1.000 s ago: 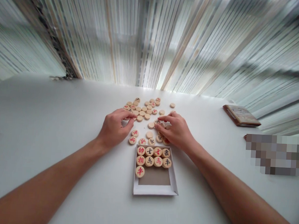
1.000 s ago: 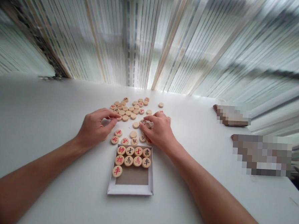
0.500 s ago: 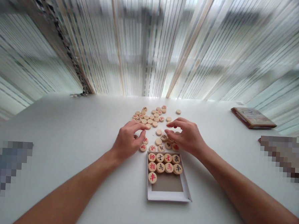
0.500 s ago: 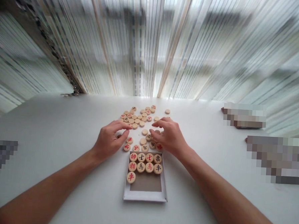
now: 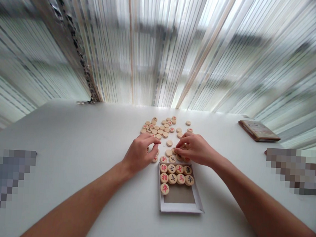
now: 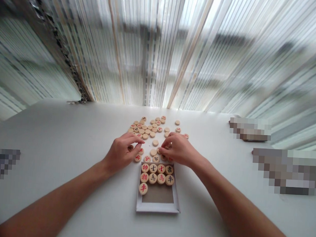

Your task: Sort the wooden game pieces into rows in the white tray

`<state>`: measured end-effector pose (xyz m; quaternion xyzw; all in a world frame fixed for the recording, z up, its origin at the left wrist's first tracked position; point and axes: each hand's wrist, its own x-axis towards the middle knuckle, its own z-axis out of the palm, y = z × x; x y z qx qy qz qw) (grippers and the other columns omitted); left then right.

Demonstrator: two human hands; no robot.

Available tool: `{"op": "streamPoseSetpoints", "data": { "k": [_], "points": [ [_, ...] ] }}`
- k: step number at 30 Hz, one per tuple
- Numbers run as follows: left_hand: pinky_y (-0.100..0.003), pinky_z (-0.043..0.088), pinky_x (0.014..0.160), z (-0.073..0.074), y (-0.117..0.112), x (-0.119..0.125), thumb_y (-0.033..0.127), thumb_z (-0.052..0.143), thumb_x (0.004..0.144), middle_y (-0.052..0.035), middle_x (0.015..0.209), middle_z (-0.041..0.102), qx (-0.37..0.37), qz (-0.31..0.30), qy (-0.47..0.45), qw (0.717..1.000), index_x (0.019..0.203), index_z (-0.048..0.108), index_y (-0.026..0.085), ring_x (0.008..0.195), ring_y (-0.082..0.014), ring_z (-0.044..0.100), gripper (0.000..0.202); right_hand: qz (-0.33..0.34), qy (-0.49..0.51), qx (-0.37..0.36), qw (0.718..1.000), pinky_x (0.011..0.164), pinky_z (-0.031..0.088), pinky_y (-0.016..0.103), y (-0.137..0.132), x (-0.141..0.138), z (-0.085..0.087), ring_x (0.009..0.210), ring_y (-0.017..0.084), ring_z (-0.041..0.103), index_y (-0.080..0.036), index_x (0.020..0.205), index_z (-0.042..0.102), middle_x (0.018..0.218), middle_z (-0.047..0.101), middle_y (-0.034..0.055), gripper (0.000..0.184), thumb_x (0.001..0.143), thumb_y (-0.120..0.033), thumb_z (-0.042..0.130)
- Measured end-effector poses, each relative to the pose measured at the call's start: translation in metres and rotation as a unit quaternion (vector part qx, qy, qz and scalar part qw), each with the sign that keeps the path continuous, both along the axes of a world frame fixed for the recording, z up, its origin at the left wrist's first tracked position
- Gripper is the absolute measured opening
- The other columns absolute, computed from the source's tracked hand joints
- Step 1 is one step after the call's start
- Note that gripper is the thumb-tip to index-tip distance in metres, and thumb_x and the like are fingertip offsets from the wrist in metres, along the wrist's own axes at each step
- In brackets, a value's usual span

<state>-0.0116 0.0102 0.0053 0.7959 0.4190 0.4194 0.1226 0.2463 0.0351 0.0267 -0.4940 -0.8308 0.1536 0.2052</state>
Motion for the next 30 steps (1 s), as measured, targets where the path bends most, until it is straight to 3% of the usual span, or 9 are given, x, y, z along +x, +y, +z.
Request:
{"op": "streamPoseSetpoints", "data": {
  "k": [13, 24, 27, 30],
  "points": [
    [-0.040, 0.060, 0.095, -0.002, 0.003, -0.002, 0.009, 0.065, 0.091, -0.0074, 0.100, 0.080, -0.007, -0.003, 0.003, 1.000, 0.096, 0.078, 0.021, 0.101, -0.0254, 0.076, 0.019, 0.014, 0.002, -0.015, 1.000, 0.079, 0.056, 0.035, -0.014, -0.004, 0.002, 0.080, 0.021, 0.070, -0.021, 0.100, 0.087, 0.094, 0.072, 0.0073, 0.020, 0.081, -0.025, 0.083],
    [-0.039, 0.060, 0.091, 0.002, 0.001, 0.000, 0.011, 0.064, 0.092, -0.0097, 0.098, 0.080, -0.003, -0.004, -0.007, 1.000, 0.096, 0.080, 0.017, 0.097, -0.0251, 0.076, 0.017, 0.017, 0.044, 0.044, 0.998, 0.079, 0.055, 0.036, -0.020, -0.006, -0.005, 0.085, 0.023, 0.070, -0.021, 0.095, 0.081, 0.096, 0.074, 0.0078, 0.011, 0.085, -0.023, 0.078],
    [-0.036, 0.059, 0.082, 0.009, -0.007, 0.005, 0.017, 0.065, 0.095, -0.0071, 0.089, 0.080, -0.042, -0.015, -0.049, 0.998, 0.096, 0.080, 0.017, 0.086, -0.0222, 0.074, 0.015, 0.039, 0.108, 0.058, 0.992, 0.072, 0.054, 0.033, -0.032, -0.009, 0.000, 0.077, 0.020, 0.069, -0.022, 0.098, 0.076, 0.088, 0.077, 0.0037, 0.012, 0.086, -0.023, 0.076],
    [-0.031, 0.054, 0.064, 0.017, -0.019, 0.013, 0.028, 0.072, 0.095, -0.0036, 0.079, 0.080, -0.165, -0.055, -0.118, 0.978, 0.096, 0.082, 0.019, 0.069, -0.0181, 0.070, 0.014, 0.061, 0.186, 0.014, 0.981, 0.065, 0.052, 0.030, -0.047, -0.014, 0.008, 0.069, 0.016, 0.064, -0.022, 0.099, 0.075, 0.082, 0.075, 0.0008, 0.014, 0.085, -0.020, 0.076]
  ]
}}
